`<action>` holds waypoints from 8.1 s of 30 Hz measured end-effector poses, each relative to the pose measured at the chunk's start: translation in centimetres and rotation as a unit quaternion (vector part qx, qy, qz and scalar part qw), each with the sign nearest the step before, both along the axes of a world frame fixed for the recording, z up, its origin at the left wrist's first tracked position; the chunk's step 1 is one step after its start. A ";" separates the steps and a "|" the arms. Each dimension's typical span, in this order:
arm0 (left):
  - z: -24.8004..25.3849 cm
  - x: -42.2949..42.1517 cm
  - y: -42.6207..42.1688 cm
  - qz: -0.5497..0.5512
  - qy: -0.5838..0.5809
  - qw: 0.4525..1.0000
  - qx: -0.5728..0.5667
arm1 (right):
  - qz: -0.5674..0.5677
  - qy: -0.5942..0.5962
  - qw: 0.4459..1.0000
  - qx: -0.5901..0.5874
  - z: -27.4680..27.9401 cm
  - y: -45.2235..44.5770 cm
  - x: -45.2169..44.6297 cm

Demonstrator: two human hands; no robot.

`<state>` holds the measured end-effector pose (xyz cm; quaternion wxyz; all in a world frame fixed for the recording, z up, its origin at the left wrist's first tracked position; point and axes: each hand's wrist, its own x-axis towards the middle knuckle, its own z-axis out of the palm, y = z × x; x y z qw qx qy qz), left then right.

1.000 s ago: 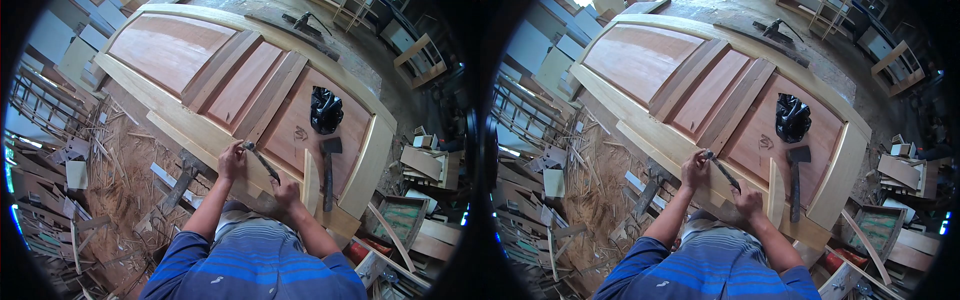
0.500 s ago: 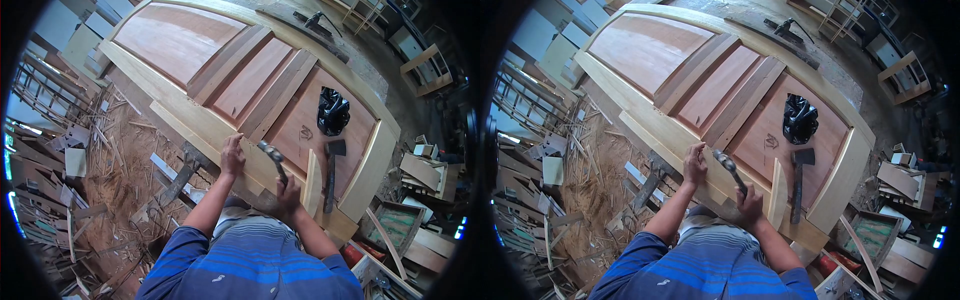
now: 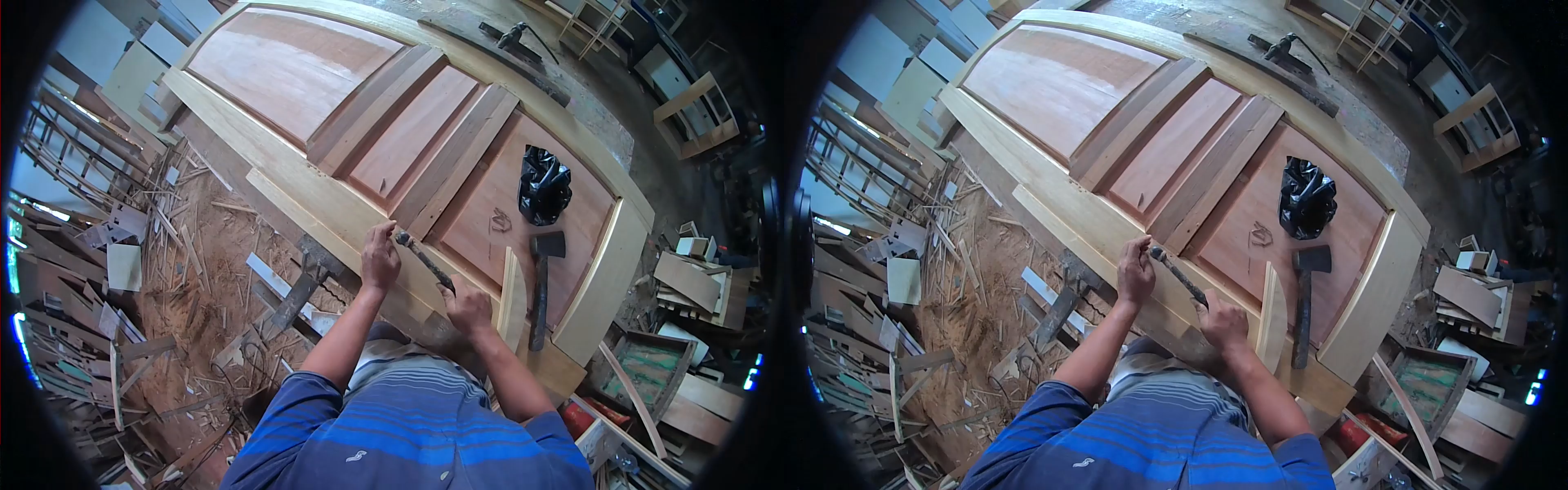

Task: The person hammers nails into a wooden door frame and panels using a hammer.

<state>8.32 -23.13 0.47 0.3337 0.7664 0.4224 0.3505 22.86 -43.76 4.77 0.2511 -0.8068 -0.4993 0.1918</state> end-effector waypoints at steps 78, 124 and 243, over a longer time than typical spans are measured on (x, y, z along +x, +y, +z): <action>-1.0 46.7 24.5 -0.174 -0.097 0.977 0.071 | -0.545 -0.043 0.832 0.088 -2.0 12.2 25.7; -1.2 52.6 25.3 -0.179 0.060 0.980 0.054 | -0.257 -0.157 0.939 0.164 0.1 23.6 39.1; -2.1 50.5 27.3 -0.107 -0.074 0.989 0.068 | -0.257 -0.191 0.937 0.136 -6.9 23.0 40.5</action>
